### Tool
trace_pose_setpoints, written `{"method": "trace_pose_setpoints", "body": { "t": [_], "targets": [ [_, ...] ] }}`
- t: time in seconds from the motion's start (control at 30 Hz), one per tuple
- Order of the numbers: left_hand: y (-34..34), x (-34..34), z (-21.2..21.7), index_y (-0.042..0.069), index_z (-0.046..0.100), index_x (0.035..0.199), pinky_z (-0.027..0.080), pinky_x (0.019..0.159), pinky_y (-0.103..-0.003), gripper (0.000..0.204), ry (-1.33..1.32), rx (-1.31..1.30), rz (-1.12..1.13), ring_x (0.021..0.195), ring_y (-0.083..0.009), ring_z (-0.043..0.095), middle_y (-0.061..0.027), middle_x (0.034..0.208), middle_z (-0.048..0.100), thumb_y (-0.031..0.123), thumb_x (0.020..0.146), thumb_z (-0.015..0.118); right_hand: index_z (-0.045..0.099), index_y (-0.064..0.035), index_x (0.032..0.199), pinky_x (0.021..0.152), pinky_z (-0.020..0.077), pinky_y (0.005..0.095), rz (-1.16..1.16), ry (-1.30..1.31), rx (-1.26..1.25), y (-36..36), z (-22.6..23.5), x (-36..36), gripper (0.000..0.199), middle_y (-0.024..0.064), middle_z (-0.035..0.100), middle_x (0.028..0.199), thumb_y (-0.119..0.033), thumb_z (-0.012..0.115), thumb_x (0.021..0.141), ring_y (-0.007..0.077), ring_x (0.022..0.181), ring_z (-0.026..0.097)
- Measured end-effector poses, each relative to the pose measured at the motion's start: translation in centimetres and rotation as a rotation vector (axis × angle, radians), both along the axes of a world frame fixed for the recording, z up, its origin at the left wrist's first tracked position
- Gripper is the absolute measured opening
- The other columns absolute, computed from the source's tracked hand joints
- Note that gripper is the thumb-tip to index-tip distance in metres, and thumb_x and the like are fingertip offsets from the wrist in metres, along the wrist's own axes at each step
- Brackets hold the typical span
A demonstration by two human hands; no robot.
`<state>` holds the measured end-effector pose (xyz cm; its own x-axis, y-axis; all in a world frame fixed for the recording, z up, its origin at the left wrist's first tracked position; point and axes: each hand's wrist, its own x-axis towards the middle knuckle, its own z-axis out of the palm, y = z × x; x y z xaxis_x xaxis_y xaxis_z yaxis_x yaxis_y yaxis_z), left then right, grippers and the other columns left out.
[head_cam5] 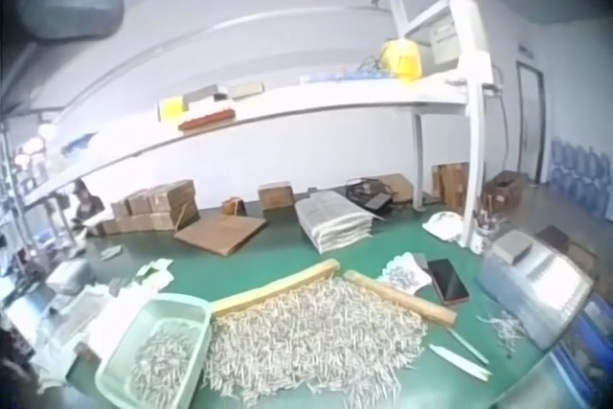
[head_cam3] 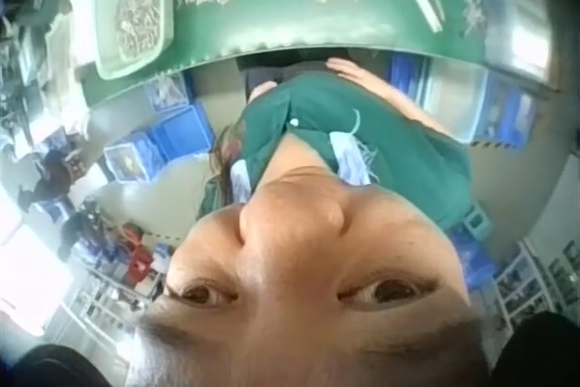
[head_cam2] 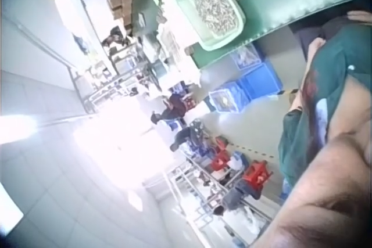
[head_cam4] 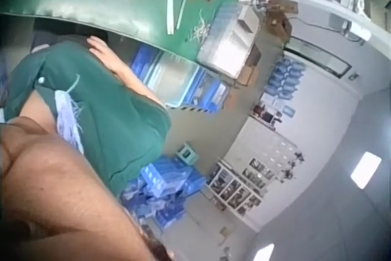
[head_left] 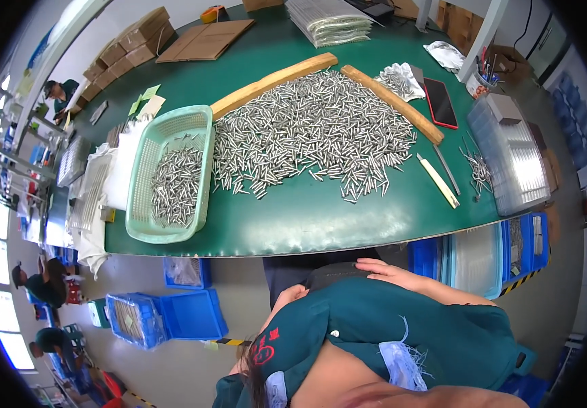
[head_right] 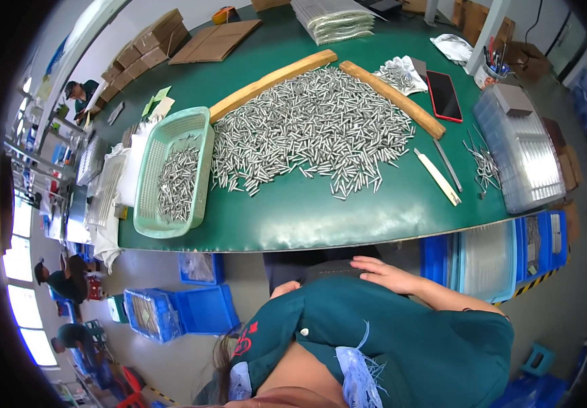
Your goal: Inspecting and sorting a pile of small metal pins by hand at a workbench.
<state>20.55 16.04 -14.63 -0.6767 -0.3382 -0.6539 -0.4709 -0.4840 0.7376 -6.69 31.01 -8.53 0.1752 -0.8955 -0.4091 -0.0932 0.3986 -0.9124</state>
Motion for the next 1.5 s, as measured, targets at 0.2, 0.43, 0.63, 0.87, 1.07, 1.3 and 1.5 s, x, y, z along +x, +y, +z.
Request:
{"method": "trace_pose_setpoints", "body": {
  "t": [0.2, 0.43, 0.63, 0.87, 1.07, 1.3, 1.5],
  "targets": [
    [0.3, -1.8, 0.4, 0.003, 0.055, 0.087, 0.045, 0.067, -0.022, 0.013, 0.031, 0.150, 0.116, 0.073, -0.0070, 0.055, -0.0004, 0.079, 0.060, 0.016, 0.086, 0.057, 0.040, -0.0121, 0.130, 0.105, 0.0185, 0.0349, -0.102, 0.062, -0.035, 2.3, -0.2, -0.4, 0.041, 0.0089, 0.024, 0.141, -0.018, 0.045, 0.090, 0.0239, 0.131, 0.019],
    [1.8, -0.2, 3.6, 0.002, 0.055, 0.087, 0.043, 0.063, -0.022, 0.017, -0.011, 0.102, 0.259, 0.068, -0.0067, 0.052, 0.0001, 0.075, 0.057, 0.019, 0.085, 0.058, 0.044, -0.0112, 0.126, 0.103, 0.0237, 0.0359, -0.069, 0.046, -0.067, 0.5, 0.8, 0.3, 0.038, 0.0099, 0.027, 0.139, -0.020, 0.047, 0.089, 0.0241, 0.129, 0.024],
    [1.6, -0.2, 5.5, 0.003, 0.054, 0.086, 0.039, 0.055, -0.019, 0.018, -0.009, 0.014, 0.224, 0.062, -0.0025, 0.046, 0.0047, 0.068, 0.052, 0.021, 0.087, 0.055, 0.043, -0.0123, 0.127, 0.104, 0.0227, 0.0353, 0.022, 0.072, -0.123, -1.0, 0.3, 0.8, 0.038, 0.0099, 0.028, 0.139, -0.019, 0.046, 0.090, 0.0246, 0.129, 0.024],
    [1.7, 0.4, 6.5, 0.002, 0.055, 0.087, 0.039, 0.055, -0.019, 0.018, -0.071, -0.121, 0.188, 0.061, -0.0026, 0.045, 0.0048, 0.068, 0.052, 0.020, 0.087, 0.055, 0.043, -0.0107, 0.127, 0.105, 0.0204, 0.0359, 0.007, 0.102, -0.088, -0.3, 0.4, 1.2, 0.038, 0.0099, 0.026, 0.140, -0.021, 0.045, 0.091, 0.0240, 0.130, 0.022],
    [1.2, 2.2, 5.7, 0.002, 0.058, 0.096, 0.040, 0.058, -0.018, 0.017, 0.010, -0.252, 0.319, 0.065, -0.0048, 0.049, 0.0014, 0.074, 0.056, 0.016, 0.089, 0.051, 0.047, -0.0068, 0.123, 0.100, 0.0288, 0.0340, -0.045, 0.198, -0.175, -0.5, 2.1, 1.3, 0.036, 0.0126, 0.039, 0.131, -0.023, 0.047, 0.090, 0.0245, 0.123, 0.035],
    [-3.2, 0.4, 11.2, -0.002, 0.050, 0.106, 0.048, 0.074, -0.032, 0.026, 0.566, -0.314, 0.683, 0.088, -0.0227, 0.058, -0.0110, 0.090, 0.057, 0.019, 0.092, 0.042, 0.047, -0.0015, 0.120, 0.091, 0.0391, 0.0281, -0.150, -0.219, -0.134, -3.6, 5.4, 1.6, 0.033, 0.0095, 0.055, 0.114, -0.016, 0.047, 0.090, 0.0155, 0.106, 0.051],
    [-11.3, -5.1, 12.0, -0.006, 0.047, 0.112, 0.036, 0.098, -0.038, 0.035, 0.741, -0.222, 0.728, 0.109, -0.0267, 0.050, -0.0172, 0.110, 0.053, 0.023, 0.093, 0.040, 0.044, 0.0011, 0.122, 0.092, 0.0396, 0.0315, -0.217, -0.402, -0.162, -4.4, 6.7, 0.0, 0.034, 0.0143, 0.054, 0.115, -0.013, 0.045, 0.091, 0.0211, 0.109, 0.051]
  ]
}}
